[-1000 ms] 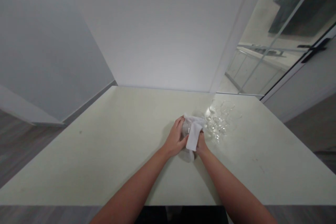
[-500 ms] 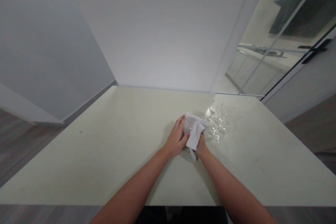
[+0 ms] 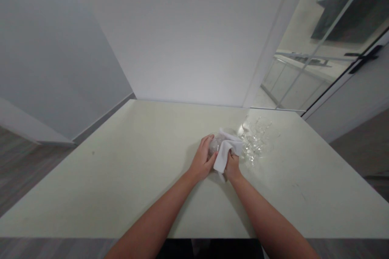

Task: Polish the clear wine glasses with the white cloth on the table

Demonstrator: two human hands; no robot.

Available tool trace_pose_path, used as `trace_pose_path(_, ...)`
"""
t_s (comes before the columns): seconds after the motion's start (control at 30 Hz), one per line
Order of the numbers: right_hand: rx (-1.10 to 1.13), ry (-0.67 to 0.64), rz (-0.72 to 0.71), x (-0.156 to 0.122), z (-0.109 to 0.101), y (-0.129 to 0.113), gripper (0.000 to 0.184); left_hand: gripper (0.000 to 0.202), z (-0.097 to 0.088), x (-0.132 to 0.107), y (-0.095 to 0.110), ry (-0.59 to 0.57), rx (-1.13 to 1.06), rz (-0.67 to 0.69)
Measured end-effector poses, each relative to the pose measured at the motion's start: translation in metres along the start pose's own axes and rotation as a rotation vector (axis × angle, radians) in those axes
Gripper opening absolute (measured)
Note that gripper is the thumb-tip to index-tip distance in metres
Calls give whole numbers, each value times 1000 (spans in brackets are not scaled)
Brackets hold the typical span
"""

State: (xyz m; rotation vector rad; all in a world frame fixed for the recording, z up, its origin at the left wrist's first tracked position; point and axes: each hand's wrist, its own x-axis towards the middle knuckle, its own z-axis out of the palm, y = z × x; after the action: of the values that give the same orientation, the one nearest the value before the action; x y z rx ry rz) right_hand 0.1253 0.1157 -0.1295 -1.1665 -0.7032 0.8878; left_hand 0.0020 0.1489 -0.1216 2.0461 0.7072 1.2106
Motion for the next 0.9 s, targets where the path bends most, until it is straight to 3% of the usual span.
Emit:
trace_pose_path(0.1,-66,12,-161,2,2,-8,31,50,-1,2,1,63,-67,-78)
trace_pose_path(0.23,-149,-9,-301,5,1,-11,28,59,-4,5,1,106,-111,-134)
trace_pose_path(0.43,-158,70,-311,7,-6,-1,26,62,-11,9,1,129,136,-38)
trace_pose_path(0.67,-278,-120,-427,7,-5,-7,30,72,-13,6,1,9,337,-58)
trace_pose_path(0.8,-282,-178,-370,8,-5,-7,32,79,-15,3,-2,-38,477,-103)
trace_pose_path(0.9,-239,-224,-283,8,-3,-8,22,75,-17,4,-1,-47,608,-107)
